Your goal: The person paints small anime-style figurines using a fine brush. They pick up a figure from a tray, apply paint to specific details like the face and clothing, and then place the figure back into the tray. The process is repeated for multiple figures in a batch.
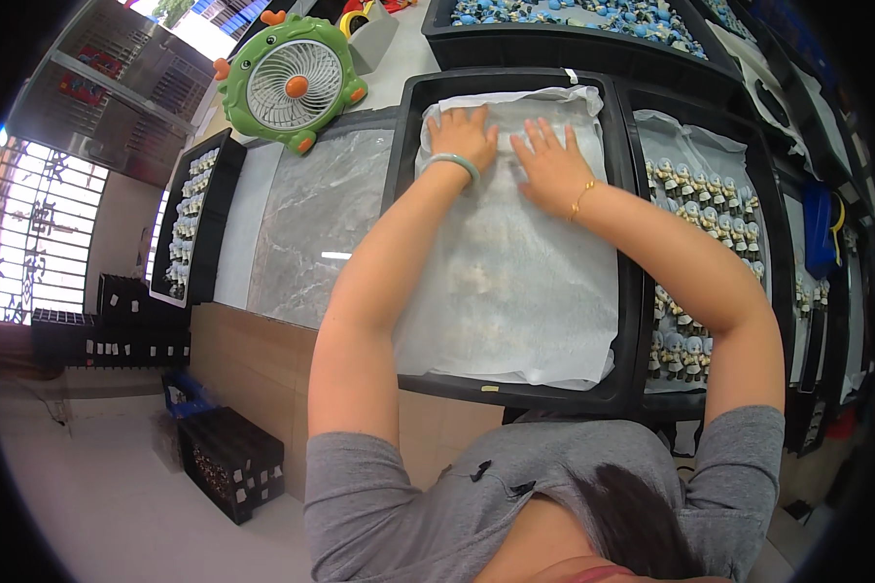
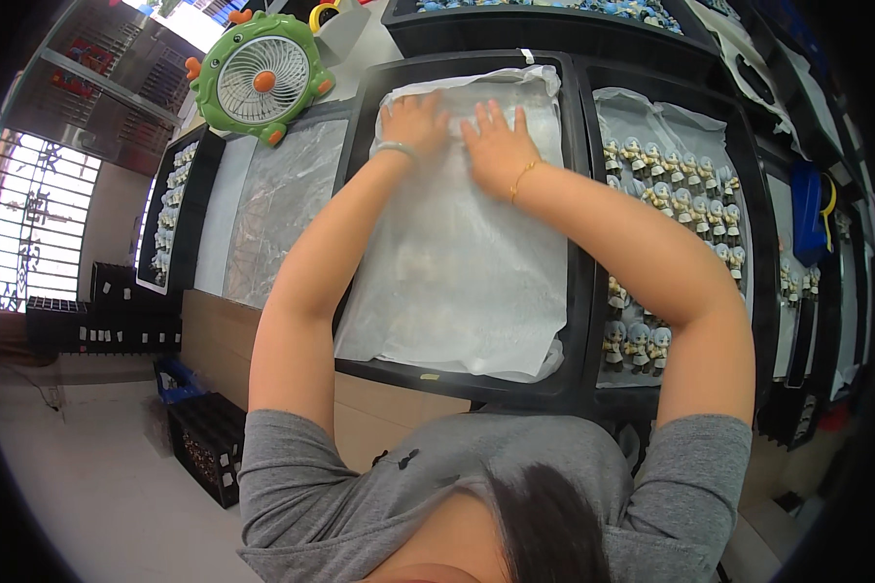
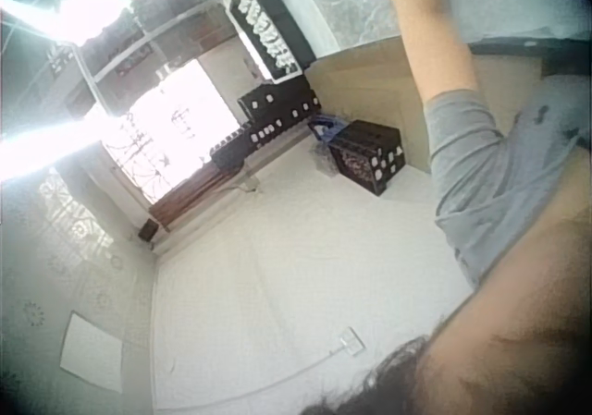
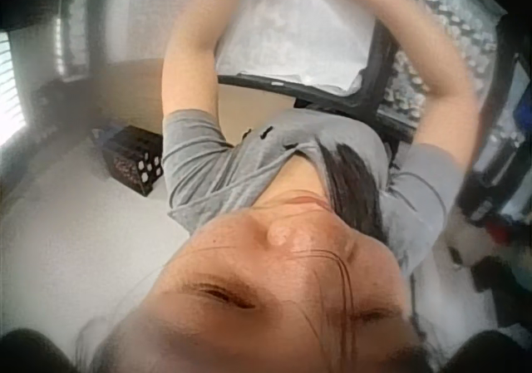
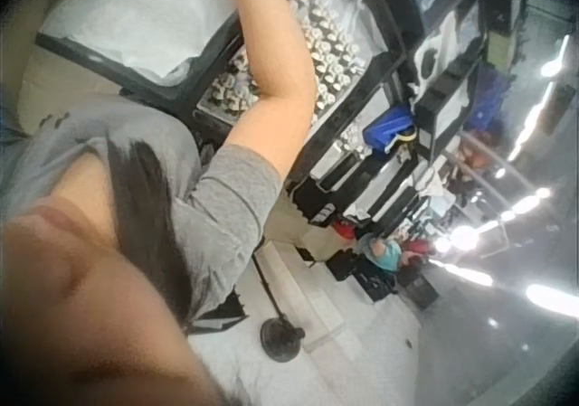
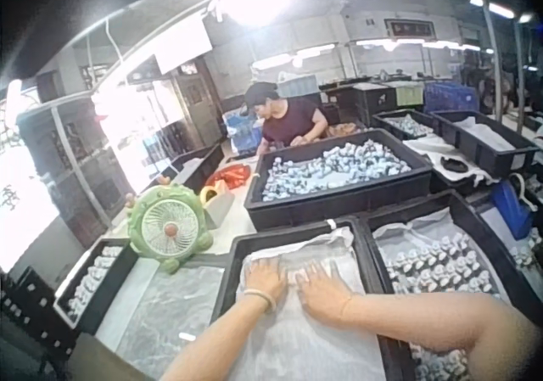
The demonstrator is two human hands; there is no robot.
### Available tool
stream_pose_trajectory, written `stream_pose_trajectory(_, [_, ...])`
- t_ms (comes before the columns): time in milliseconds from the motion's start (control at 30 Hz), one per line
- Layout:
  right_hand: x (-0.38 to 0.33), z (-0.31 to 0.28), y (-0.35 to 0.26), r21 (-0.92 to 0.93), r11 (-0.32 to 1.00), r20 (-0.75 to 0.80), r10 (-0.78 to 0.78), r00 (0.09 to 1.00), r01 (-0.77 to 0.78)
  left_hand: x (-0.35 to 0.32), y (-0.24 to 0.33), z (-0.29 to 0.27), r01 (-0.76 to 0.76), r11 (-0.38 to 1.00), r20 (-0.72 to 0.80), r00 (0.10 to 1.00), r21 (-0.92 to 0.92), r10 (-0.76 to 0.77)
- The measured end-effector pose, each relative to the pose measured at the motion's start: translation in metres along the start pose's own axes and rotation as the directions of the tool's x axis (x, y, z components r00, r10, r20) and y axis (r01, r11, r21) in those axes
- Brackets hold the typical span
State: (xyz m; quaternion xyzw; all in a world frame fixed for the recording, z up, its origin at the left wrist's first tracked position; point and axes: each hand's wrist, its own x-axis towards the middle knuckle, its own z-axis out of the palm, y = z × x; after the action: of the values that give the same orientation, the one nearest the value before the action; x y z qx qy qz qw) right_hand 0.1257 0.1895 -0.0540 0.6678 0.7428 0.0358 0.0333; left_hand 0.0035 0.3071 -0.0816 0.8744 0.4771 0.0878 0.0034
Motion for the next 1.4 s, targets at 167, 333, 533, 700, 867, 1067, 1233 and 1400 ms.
stream_pose_trajectory(167, [-0.082,-0.031,-0.037,0.301,0.893,0.073,-0.371,0.926,0.334,0.038,-0.032,0.000,0.062,0.995,-0.084,0.995,0.076,-0.056])
stream_pose_trajectory(333, [-0.142,-0.034,-0.043,0.460,0.758,0.171,-0.587,0.791,0.463,0.065,-0.052,-0.017,-0.080,0.997,0.096,0.992,-0.011,0.081])
stream_pose_trajectory(533, [-0.163,-0.029,-0.044,0.497,0.790,0.288,-0.540,0.791,0.359,0.071,-0.055,-0.033,-0.198,0.979,0.110,0.975,0.058,0.191])
stream_pose_trajectory(700, [-0.168,-0.024,-0.047,0.496,0.812,0.321,-0.500,0.804,0.307,0.070,-0.039,-0.044,-0.147,0.985,0.109,0.985,0.094,0.137])
stream_pose_trajectory(867, [-0.170,-0.024,-0.050,0.489,0.825,0.335,-0.478,0.812,0.285,0.082,-0.054,-0.029,-0.145,0.989,0.164,0.976,-0.009,0.144])
stream_pose_trajectory(1067, [-0.171,-0.026,-0.050,0.497,0.824,0.346,-0.477,0.808,0.273,0.070,-0.046,-0.047,-0.220,0.966,0.116,0.972,0.136,0.205])
stream_pose_trajectory(1233, [-0.171,-0.026,-0.050,0.521,0.817,0.358,-0.471,0.806,0.247,0.056,-0.034,-0.042,-0.260,0.840,-0.111,0.930,0.476,0.350])
stream_pose_trajectory(1400, [-0.171,-0.025,-0.051,0.535,0.809,0.358,-0.479,0.802,0.244,0.051,-0.028,-0.039,-0.299,0.795,-0.184,0.874,0.527,0.450])
